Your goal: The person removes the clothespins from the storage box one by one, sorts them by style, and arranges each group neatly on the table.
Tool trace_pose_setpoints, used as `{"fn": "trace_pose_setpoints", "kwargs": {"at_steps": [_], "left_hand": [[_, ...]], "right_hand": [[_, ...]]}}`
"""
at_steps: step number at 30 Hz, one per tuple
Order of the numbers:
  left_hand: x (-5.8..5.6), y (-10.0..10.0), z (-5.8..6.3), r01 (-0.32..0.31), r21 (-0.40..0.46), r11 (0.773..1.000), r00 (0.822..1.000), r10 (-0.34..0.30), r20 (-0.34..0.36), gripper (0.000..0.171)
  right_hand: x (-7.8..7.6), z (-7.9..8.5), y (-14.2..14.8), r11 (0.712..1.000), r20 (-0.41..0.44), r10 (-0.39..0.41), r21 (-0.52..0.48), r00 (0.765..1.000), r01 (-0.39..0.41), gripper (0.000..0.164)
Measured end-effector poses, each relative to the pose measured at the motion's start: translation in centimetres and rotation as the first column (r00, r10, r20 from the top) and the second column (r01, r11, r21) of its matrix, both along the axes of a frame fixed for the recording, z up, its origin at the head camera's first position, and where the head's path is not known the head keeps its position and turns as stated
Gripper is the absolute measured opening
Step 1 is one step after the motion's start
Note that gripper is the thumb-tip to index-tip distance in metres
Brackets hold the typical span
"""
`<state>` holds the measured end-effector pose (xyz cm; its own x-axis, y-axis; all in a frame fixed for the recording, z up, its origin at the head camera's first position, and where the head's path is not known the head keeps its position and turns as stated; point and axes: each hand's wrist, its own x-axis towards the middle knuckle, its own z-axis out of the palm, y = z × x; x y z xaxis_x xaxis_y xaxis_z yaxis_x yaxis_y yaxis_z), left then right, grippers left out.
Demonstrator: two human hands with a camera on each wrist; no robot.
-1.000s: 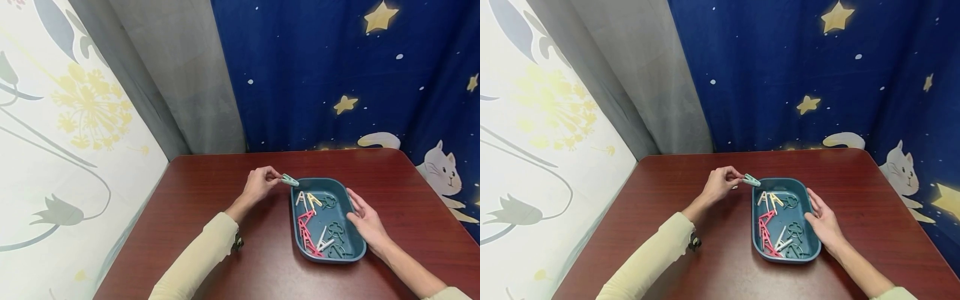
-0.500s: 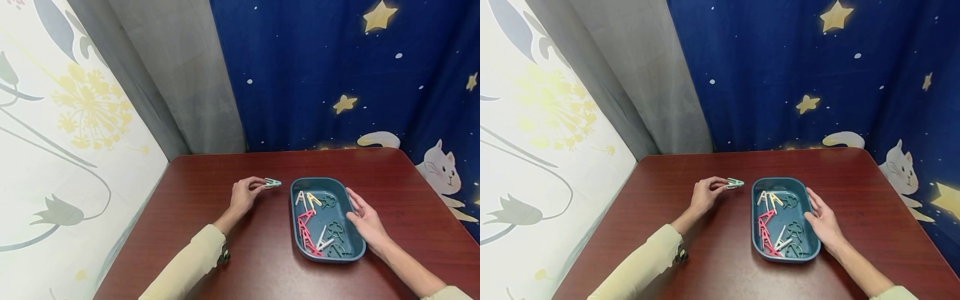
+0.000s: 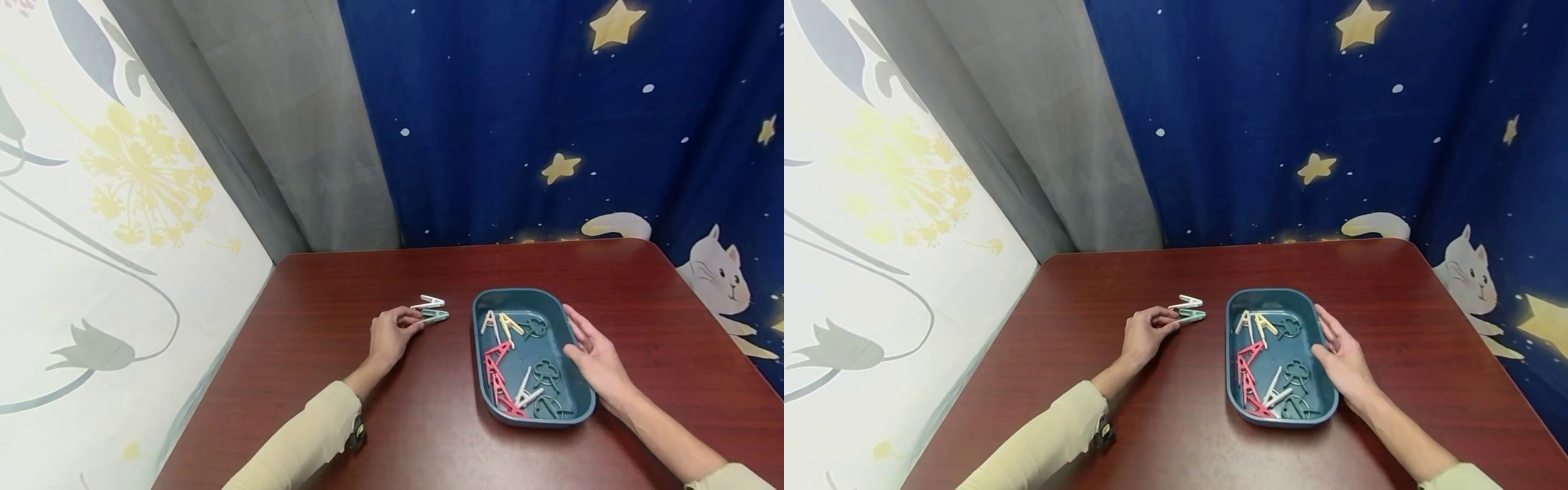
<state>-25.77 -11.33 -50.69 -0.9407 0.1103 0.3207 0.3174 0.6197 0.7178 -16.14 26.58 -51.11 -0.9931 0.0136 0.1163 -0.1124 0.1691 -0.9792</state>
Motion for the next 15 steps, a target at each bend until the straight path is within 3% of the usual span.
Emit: {"fn": "trace_pose_setpoints", "kwargs": {"at_steps": [8,15], "left_hand": [[0.0,-0.9,-1.0,-0.018,-0.068,0.998,1.0,0.018,0.009,0.018],[0.0,-1.1,-1.0,-0.003,-0.091,0.996,1.0,0.005,0.021,0.017]], "right_hand": [[-0.1,0.0,0.0,0.999,-0.004,0.019,-0.028,1.0,-0.019,0.073],[0.0,0.0,0.0,0.998,-0.036,0.026,-0.054,0.999,-0.028,0.073]]}}
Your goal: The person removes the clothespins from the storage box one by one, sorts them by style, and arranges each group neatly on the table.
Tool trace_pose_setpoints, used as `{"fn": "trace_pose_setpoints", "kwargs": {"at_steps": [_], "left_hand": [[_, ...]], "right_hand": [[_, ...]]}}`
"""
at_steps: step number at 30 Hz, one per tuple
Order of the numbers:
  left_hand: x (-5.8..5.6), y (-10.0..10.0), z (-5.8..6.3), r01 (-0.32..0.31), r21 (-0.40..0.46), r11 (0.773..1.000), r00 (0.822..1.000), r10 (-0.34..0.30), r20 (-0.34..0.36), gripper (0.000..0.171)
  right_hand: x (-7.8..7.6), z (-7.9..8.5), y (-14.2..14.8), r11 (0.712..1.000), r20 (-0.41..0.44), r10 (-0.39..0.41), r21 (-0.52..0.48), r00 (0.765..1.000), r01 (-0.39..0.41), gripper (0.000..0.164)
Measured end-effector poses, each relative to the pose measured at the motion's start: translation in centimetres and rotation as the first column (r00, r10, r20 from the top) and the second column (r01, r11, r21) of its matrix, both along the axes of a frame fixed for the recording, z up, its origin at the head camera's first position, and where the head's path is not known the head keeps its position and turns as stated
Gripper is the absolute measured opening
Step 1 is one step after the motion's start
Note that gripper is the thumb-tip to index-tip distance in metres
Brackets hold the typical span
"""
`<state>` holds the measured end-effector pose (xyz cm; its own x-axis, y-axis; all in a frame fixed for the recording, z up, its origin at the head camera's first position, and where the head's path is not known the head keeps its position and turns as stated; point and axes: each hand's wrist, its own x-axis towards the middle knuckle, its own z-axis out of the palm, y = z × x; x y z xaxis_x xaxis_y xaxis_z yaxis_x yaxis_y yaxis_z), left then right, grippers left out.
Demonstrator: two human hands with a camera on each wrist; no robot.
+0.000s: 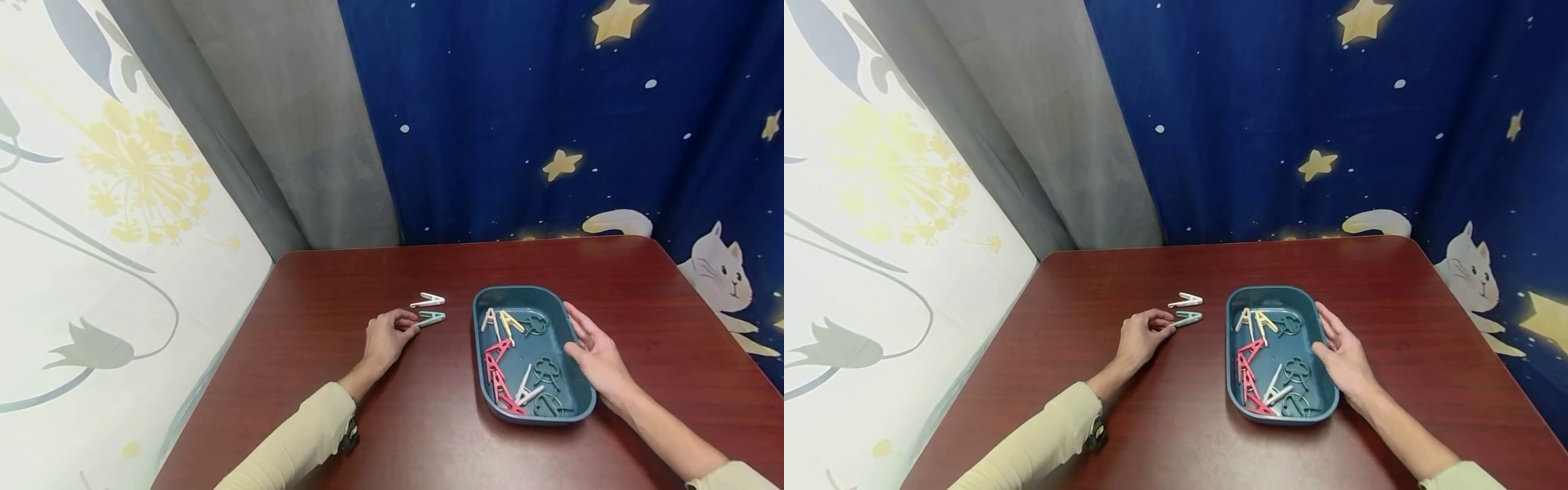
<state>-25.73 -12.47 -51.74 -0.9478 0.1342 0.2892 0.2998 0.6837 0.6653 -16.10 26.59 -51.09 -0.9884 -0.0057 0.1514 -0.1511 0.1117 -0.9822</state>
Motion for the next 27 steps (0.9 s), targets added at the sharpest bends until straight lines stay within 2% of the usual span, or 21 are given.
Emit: {"fn": "trace_pose_setpoints", "kwargs": {"at_steps": [6,11,16,19,23,25,27], "left_hand": [[0.2,-0.1,0.0,0.036,-0.018,0.999,0.999,-0.037,-0.04,0.02],[0.3,-0.1,0.1,0.058,-0.007,0.998,0.998,-0.058,-0.031,0.02],[-0.1,-0.1,0.5,0.012,0.052,0.999,0.999,-0.01,-0.04,0.016],[-0.8,0.2,1.2,-0.01,0.124,0.992,0.996,0.02,-0.084,0.015],[-2.2,0.9,3.1,0.03,0.276,0.961,0.996,-0.005,-0.093,0.015],[-2.9,1.4,4.2,0.068,0.372,0.926,0.996,-0.043,-0.076,0.016],[-3.5,2.0,5.3,0.106,0.469,0.877,0.994,-0.089,-0.057,0.018]], "right_hand": [[0.0,0.1,0.0,1.0,0.002,-0.005,0.008,1.0,0.005,0.073],[0.0,0.1,0.0,1.0,0.017,-0.004,0.005,1.0,0.004,0.074],[-0.1,0.0,0.0,1.0,0.018,0.001,-0.017,1.0,-0.001,0.074],[-0.1,0.0,0.0,1.0,0.017,0.004,-0.021,1.0,-0.003,0.073],[-0.1,0.0,0.0,1.0,0.013,0.004,-0.02,1.0,-0.004,0.073],[0.0,0.0,0.0,1.0,0.007,0.007,-0.024,1.0,-0.007,0.073],[0.0,-0.1,0.0,0.999,0.001,0.009,-0.031,1.0,-0.009,0.073]]}}
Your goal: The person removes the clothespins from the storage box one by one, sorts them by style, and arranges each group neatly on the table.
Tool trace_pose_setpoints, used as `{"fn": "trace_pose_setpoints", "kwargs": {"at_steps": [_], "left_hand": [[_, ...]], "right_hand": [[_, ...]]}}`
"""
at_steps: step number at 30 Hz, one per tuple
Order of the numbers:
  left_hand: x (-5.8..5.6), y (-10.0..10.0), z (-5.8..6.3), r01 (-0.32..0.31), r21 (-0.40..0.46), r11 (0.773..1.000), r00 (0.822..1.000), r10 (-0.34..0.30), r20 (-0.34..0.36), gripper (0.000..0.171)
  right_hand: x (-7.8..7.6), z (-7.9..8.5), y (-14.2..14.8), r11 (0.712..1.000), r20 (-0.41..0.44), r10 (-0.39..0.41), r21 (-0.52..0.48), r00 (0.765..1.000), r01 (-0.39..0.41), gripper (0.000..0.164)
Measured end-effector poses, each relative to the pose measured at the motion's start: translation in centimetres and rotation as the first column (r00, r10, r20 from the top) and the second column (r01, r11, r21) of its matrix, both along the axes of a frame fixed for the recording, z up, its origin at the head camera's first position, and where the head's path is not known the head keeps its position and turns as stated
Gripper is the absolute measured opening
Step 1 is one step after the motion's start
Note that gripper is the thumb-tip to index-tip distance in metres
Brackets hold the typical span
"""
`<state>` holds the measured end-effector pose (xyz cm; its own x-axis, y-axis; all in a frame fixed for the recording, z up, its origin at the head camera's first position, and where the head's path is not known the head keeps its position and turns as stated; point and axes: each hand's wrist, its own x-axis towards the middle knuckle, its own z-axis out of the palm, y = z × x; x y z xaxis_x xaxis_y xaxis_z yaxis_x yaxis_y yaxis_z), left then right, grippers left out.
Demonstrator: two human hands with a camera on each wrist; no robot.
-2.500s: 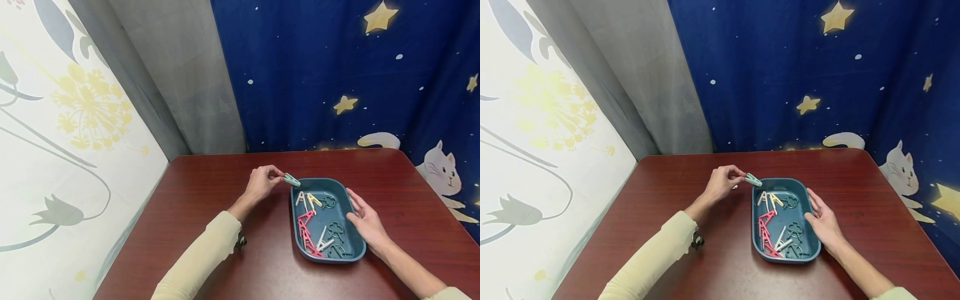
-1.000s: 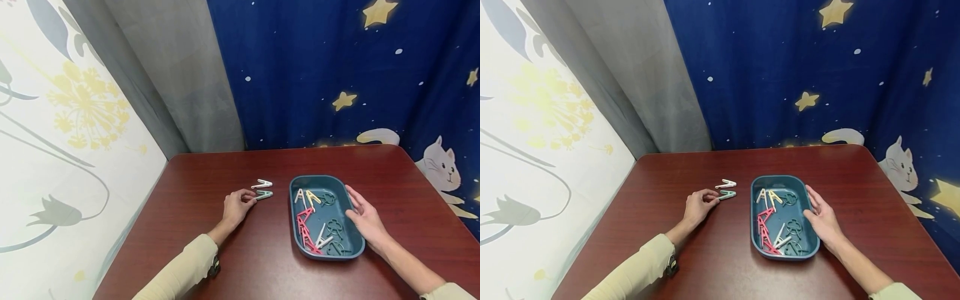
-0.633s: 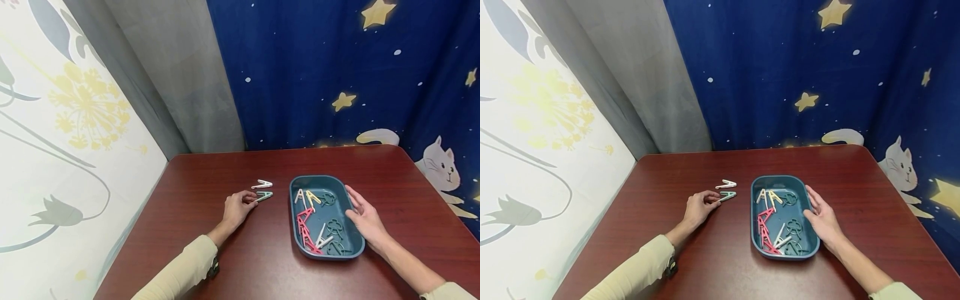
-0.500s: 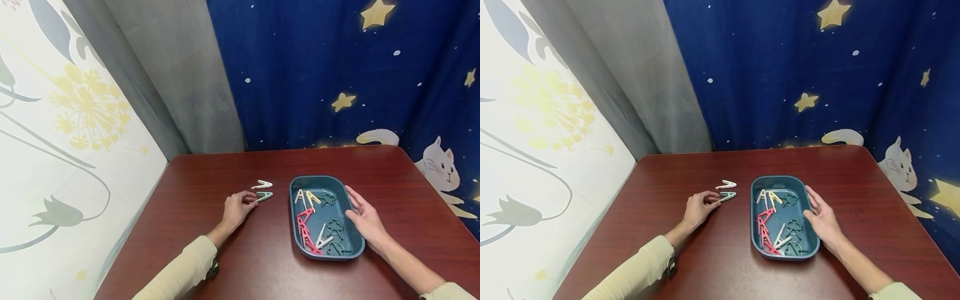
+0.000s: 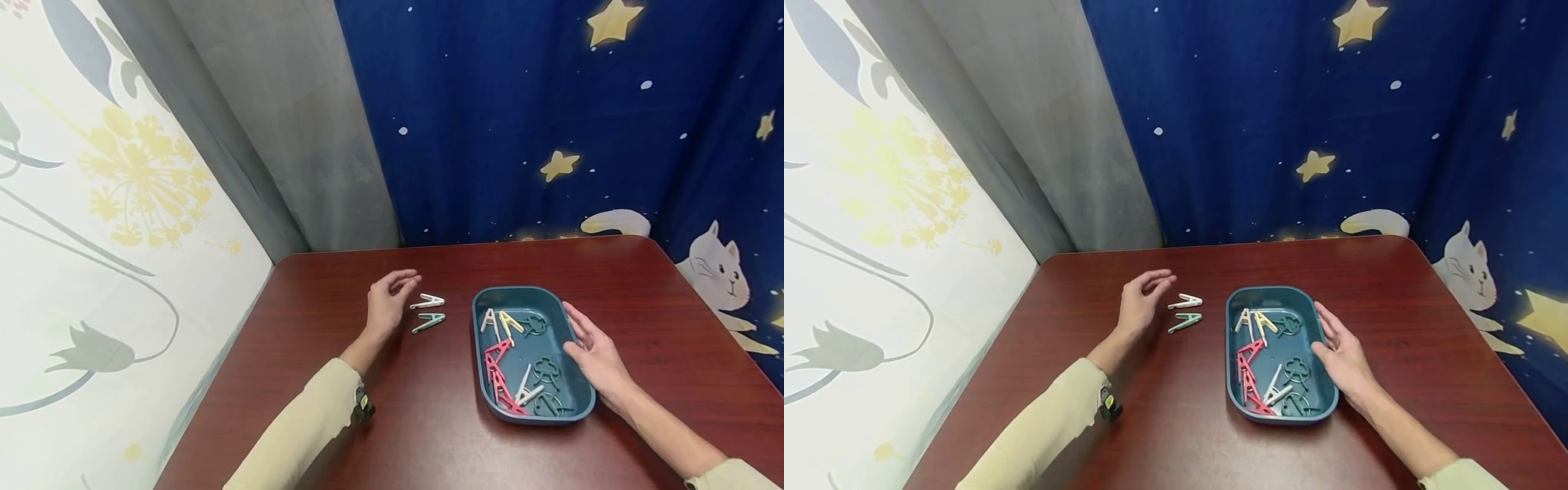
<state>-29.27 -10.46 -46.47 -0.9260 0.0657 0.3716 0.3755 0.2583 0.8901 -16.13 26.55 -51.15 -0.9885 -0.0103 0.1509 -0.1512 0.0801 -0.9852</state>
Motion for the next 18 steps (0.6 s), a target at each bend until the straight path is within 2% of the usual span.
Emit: {"fn": "trace_pose_setpoints", "kwargs": {"at_steps": [2,5,9,13,18], "left_hand": [[-0.5,0.7,1.0,0.048,0.093,0.994,0.999,-0.049,0.013,0.021],[-1.0,2.0,2.5,0.108,0.203,0.973,0.993,-0.114,0.02,0.027],[-1.1,4.4,4.0,0.178,0.282,0.943,0.981,-0.193,0.026,0.036],[-0.5,6.9,4.7,0.263,0.316,0.912,0.955,-0.292,0.05,0.045],[1.0,9.8,4.7,0.352,0.338,0.873,0.906,-0.408,0.112,0.054]], "right_hand": [[0.0,0.0,0.0,1.0,-0.005,0.002,0.001,1.0,-0.002,0.073],[0.0,0.0,0.0,1.0,-0.009,-0.002,0.01,1.0,0.002,0.073],[0.0,0.0,0.1,1.0,-0.011,0.001,0.006,1.0,-0.001,0.073],[0.0,0.0,0.0,1.0,-0.014,0.0,0.004,1.0,0.0,0.073],[0.0,0.0,0.0,1.0,-0.012,-0.006,0.012,1.0,0.006,0.073]]}}
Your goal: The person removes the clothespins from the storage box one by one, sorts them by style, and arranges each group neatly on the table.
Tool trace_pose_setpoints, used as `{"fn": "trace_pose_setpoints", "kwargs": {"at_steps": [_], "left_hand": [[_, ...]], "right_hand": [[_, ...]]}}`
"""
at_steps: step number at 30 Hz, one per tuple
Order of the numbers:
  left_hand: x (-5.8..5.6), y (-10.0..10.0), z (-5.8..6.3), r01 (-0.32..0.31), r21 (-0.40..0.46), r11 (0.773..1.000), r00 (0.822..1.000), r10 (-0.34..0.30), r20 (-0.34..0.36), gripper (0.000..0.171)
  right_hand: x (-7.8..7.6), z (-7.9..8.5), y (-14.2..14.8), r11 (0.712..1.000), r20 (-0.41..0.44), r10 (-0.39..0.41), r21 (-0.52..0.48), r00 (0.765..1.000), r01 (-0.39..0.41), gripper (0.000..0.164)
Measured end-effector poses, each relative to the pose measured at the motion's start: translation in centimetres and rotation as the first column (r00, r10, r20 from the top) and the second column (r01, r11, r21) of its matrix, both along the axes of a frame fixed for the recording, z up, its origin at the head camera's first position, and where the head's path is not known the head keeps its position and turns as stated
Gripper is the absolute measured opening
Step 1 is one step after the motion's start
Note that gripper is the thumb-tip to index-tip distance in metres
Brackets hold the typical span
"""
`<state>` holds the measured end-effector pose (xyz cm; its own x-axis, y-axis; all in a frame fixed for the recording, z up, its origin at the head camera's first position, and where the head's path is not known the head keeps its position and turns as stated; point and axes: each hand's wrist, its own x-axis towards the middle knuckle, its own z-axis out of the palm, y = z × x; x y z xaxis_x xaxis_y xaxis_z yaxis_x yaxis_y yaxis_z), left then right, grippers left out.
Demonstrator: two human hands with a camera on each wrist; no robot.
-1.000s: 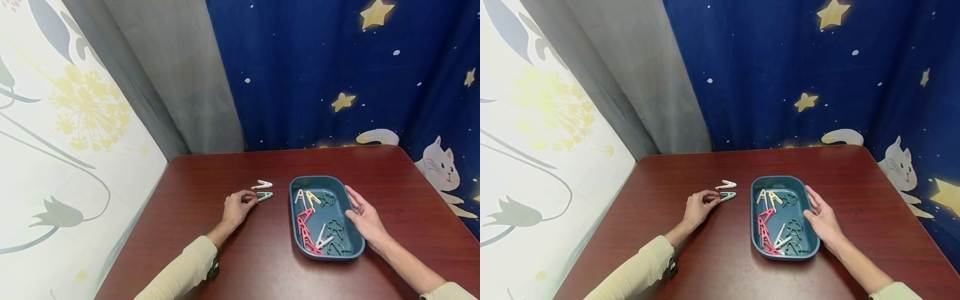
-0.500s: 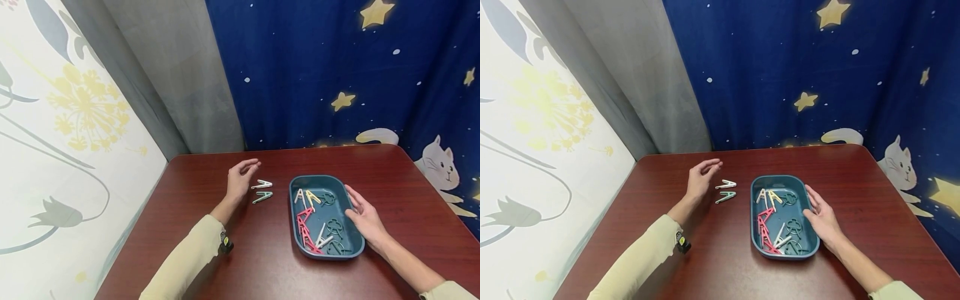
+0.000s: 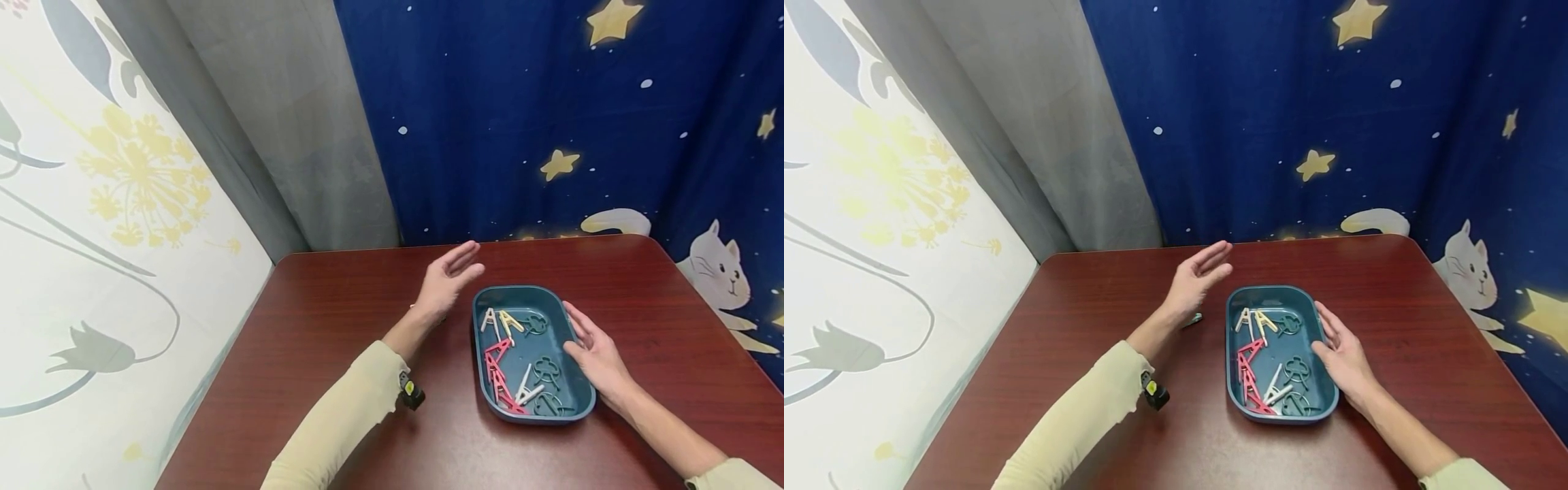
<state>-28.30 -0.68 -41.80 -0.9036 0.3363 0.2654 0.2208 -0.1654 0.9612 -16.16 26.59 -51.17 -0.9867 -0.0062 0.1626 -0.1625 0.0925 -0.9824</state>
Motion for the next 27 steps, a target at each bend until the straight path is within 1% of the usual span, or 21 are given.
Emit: {"fn": "trace_pose_setpoints", "kwargs": {"at_steps": [4,7,12,16,21,25,27], "left_hand": [[1.1,2.1,-0.6,0.083,0.022,0.996,0.995,-0.084,0.05,0.06],[1.8,3.4,-1.2,0.138,0.022,0.99,0.989,-0.139,0.059,0.062],[3.1,4.8,-2.2,0.212,-0.031,0.977,0.976,-0.21,0.058,0.062],[4.2,5.7,-3.0,0.252,-0.065,0.966,0.963,-0.244,0.11,0.063],[5.1,6.4,-4.1,0.306,-0.088,0.948,0.94,-0.286,0.188,0.064],[5.5,6.8,-4.7,0.322,-0.097,0.942,0.927,-0.294,0.233,0.062],[5.7,6.9,-4.7,0.328,-0.123,0.937,0.923,-0.291,0.251,0.06]], "right_hand": [[0.0,0.0,0.0,1.0,0.009,0.002,-0.001,1.0,-0.002,0.073],[-0.1,0.0,0.0,1.0,0.019,0.006,-0.009,1.0,-0.006,0.073],[-0.1,0.0,0.0,1.0,0.023,0.005,-0.001,1.0,-0.005,0.073],[-0.1,-0.1,0.0,1.0,0.017,0.011,-0.013,1.0,-0.011,0.072],[-0.1,-0.2,0.0,1.0,0.009,0.02,-0.024,1.0,-0.02,0.072],[-0.1,0.0,0.0,1.0,0.025,0.013,0.02,1.0,-0.014,0.073],[-0.2,0.0,0.1,0.999,0.032,0.01,0.037,0.999,-0.011,0.073]]}}
